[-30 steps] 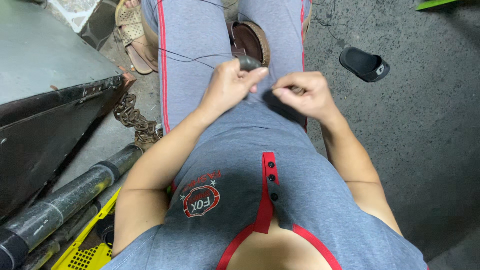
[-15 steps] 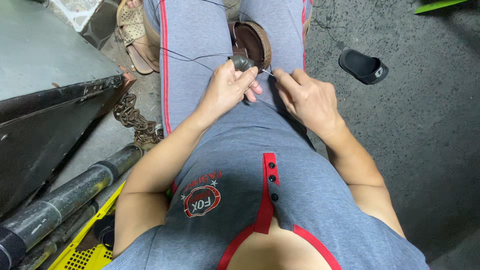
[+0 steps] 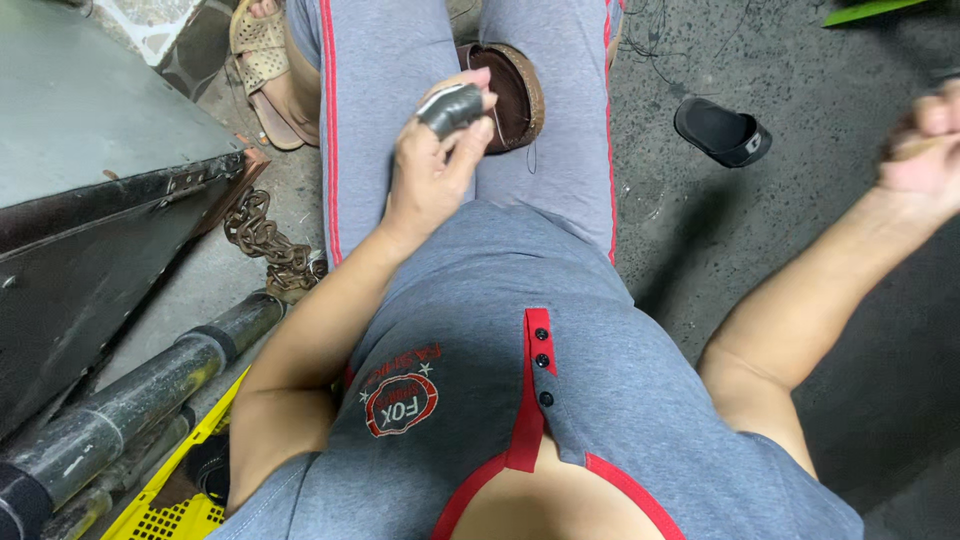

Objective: The person sits on a low stool and sews a black sandal using a needle and thread, pulling the thread through the sole. They then switch to a brown sandal and continue the sewing process.

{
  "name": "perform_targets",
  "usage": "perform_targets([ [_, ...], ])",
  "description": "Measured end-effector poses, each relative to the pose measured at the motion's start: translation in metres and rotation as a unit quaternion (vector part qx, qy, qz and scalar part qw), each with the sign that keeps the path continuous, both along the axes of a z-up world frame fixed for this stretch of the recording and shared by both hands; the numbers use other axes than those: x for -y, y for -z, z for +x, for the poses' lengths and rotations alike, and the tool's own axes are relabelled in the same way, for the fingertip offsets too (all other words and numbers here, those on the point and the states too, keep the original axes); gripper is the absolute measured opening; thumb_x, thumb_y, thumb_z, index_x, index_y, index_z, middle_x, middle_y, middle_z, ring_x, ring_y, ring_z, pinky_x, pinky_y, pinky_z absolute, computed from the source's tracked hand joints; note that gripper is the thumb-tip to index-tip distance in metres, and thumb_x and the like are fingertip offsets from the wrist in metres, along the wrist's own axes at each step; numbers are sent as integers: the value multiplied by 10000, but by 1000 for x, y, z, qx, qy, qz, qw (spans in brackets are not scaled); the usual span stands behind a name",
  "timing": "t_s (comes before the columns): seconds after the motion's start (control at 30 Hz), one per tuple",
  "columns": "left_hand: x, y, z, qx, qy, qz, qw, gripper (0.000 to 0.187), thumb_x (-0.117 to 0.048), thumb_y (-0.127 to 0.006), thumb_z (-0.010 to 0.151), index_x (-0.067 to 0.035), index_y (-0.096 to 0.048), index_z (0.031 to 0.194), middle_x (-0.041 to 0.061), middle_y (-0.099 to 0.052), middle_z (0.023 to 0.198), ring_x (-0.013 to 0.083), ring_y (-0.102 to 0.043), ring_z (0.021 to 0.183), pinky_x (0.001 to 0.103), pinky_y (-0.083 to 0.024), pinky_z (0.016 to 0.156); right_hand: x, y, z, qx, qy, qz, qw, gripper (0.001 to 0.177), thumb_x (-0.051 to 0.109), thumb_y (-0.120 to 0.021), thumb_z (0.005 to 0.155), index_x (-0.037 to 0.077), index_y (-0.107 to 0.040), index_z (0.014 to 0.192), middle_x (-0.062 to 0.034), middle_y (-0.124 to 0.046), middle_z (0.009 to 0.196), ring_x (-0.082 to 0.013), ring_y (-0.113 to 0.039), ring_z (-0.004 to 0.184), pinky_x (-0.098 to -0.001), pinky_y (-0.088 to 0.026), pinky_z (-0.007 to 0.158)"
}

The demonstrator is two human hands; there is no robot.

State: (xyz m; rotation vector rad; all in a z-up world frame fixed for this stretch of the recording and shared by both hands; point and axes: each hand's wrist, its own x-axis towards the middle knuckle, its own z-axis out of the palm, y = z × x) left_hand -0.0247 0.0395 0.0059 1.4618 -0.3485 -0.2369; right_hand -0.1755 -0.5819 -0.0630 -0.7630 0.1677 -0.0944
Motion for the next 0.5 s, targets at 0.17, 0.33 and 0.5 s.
perform_targets([
  [0.17,15,44,1,192,43,268,943,316,-137,-637,941,70,-533,1156,250,-512,1174,372,-606,960,457,-511,856,-223,-91,116,-43,209,-407,888,110,124,-511,982,60,-477,899,-101,-496,877,-216,-521,696,-340,-334,623],
  [0.33,19,59,3,329,32,381,864,284,-194,-744,867,-6,-541,805,176,-562,876,357,-556,775,468,-476,606,-391,-90,107,120,-93,-661,735,223,66,-718,924,-41,-628,1098,-195,-642,1095,-307,-627,1018,-384,-491,920],
  [0.5,21,59,18,289,93,362,881,353,-230,-825,775,13,-568,779,143,-521,846,376,-573,754,507,-489,604,-401,-80,120,135,-129,-749,636,89,60,-661,948,6,-604,990,-101,-655,902,-273,-623,792,-372,-470,705],
])
